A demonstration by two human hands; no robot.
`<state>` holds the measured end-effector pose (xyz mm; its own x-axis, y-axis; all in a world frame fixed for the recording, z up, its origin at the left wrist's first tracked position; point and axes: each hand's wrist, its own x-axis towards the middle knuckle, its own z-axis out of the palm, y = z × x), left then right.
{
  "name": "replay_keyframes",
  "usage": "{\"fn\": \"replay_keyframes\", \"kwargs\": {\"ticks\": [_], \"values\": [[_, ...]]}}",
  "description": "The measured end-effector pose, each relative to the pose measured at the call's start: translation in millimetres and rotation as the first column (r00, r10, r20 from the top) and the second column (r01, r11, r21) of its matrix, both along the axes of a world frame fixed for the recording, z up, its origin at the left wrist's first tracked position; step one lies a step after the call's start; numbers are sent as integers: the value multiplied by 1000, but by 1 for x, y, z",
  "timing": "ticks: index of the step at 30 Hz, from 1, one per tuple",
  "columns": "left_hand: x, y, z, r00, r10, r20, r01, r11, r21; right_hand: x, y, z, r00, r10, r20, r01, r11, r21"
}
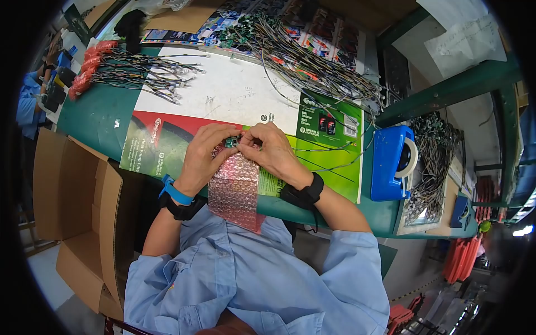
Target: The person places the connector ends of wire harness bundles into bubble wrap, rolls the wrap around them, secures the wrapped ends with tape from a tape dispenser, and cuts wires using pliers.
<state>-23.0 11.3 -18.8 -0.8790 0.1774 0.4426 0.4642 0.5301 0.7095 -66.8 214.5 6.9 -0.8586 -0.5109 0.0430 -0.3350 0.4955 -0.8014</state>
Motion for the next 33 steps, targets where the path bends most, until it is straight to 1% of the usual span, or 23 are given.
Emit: {"fn": "replay_keyframes", "kwargs": {"ticks": [2,6,8,9,11,12,13,14,15,17,18,20,21,23,24,26,27,29,30,32,33], "values": [[1,-1,2,1000,-12,12,12,1000,9,-1,-2,1,999,-2,34,2,1000,23],[1,-4,3,998,-23,50,20,999,51,-2,-4,4,999,-12,38,11,999,42],[-3,-6,-1,994,-23,105,13,996,89,-4,-6,4,999,22,24,-24,996,90],[-4,-7,-1,994,-20,104,11,996,87,-3,-6,3,999,24,24,-26,996,88],[-6,-8,0,993,-29,113,22,998,65,-1,-5,1,996,6,-94,-8,1000,-17],[-6,-8,0,993,-28,114,20,998,64,0,-8,4,996,7,-93,-9,1000,-18],[-6,-8,2,993,-29,117,21,997,70,0,-11,10,961,10,-275,1,999,37],[-7,-8,4,993,-31,118,22,997,76,0,-13,14,894,22,-447,21,996,91],[-8,-8,5,992,-33,119,24,997,77,-1,-12,11,895,20,-446,23,996,91],[-10,-11,7,992,-82,97,81,997,19,-6,-11,2,942,76,-327,14,964,265],[-10,-12,10,992,-82,97,80,997,19,-8,-11,2,942,77,-327,13,964,265],[-10,-12,14,990,-84,117,86,996,-9,-13,-12,1,985,48,-163,-10,974,227],[-10,-13,13,990,-85,117,87,996,-9,-14,-12,1,985,48,-163,-9,974,227],[-11,-14,10,996,-65,63,72,992,-101,-17,-10,2,998,52,-39,-45,986,160],[-11,-16,9,996,-64,63,70,992,-101,-16,-10,6,998,53,-38,-46,986,160],[-10,-19,8,996,-68,60,80,971,-226,-12,-11,16,995,80,57,-88,985,146],[-10,-20,8,996,-67,58,78,971,-225,-10,-11,16,995,81,56,-88,985,148],[-9,-22,7,996,-78,48,85,984,-155,-1,-10,13,992,121,-27,-121,993,3],[-8,-22,8,996,-76,47,82,985,-153,4,-10,14,992,123,-27,-123,992,5],[-3,-25,9,989,-109,103,118,989,-84,13,-10,15,949,184,-254,-181,983,37],[0,-26,10,989,-108,105,117,990,-83,18,-10,12,931,190,-313,-185,982,44]]}}
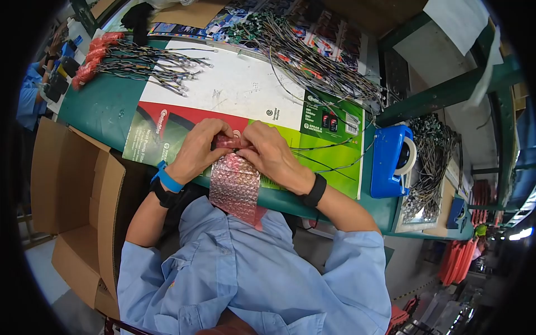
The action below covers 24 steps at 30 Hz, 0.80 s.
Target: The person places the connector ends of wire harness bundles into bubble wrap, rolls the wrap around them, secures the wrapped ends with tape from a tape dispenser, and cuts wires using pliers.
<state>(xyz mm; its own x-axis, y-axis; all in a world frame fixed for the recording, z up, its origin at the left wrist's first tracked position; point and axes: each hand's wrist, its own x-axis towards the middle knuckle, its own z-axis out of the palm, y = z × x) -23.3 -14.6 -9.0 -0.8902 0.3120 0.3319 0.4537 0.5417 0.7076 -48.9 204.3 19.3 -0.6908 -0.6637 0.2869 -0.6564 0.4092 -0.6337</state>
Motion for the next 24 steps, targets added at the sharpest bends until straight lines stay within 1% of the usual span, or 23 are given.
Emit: {"fn": "replay_keyframes", "kwargs": {"ticks": [1,2,4,6,8,9,10,11,12,14,15,17,18,19,20,21,23,24], "values": [[3,-1,2,998,-40,54,36,997,71,4,0,-1,1000,0,2,0,1000,0],[6,-3,4,991,-84,105,69,987,145,7,0,-2,999,11,-44,-9,1000,26],[10,-5,11,991,-114,74,101,982,162,13,1,-6,992,29,-123,-20,997,75],[12,-7,12,990,-138,41,129,976,177,20,2,-5,988,59,-142,-45,994,95],[12,-9,10,983,-158,90,144,978,149,29,3,-4,982,92,-162,-74,991,114],[14,-9,11,984,-155,89,141,979,150,36,6,-3,975,137,-177,-110,982,152],[17,-8,14,977,-154,150,130,979,158,44,9,-2,965,180,-191,-143,971,191],[20,-7,15,965,-155,210,122,979,165,54,13,-2,948,202,-245,-130,951,281],[23,-5,14,965,-157,209,123,978,166,63,15,0,948,201,-246,-128,951,283],[26,0,10,984,-122,131,87,965,248,76,18,5,978,139,-155,-81,940,332],[25,1,11,988,-102,117,70,966,251,75,20,5,980,163,-117,-104,913,395],[17,4,9,998,-46,48,33,970,242,66,18,6,968,147,-204,-44,899,437],[9,5,3,1000,5,-14,-2,978,207,54,15,2,948,173,-267,-12,858,514],[4,7,5,996,57,-71,-44,983,177,43,11,-2,939,171,-300,7,859,512],[2,7,8,990,139,6,-138,980,145,32,5,-7,942,151,-299,7,884,468],[-2,6,7,990,141,-13,-138,980,145,23,0,-10,947,134,-291,2,906,422],[-8,2,-3,951,248,-185,-243,969,50,14,-4,-8,931,152,-332,0,909,417],[-7,1,1,953,244,-177,-238,970,54,15,-5,-4,939,172,-298,-25,897,441]]}}
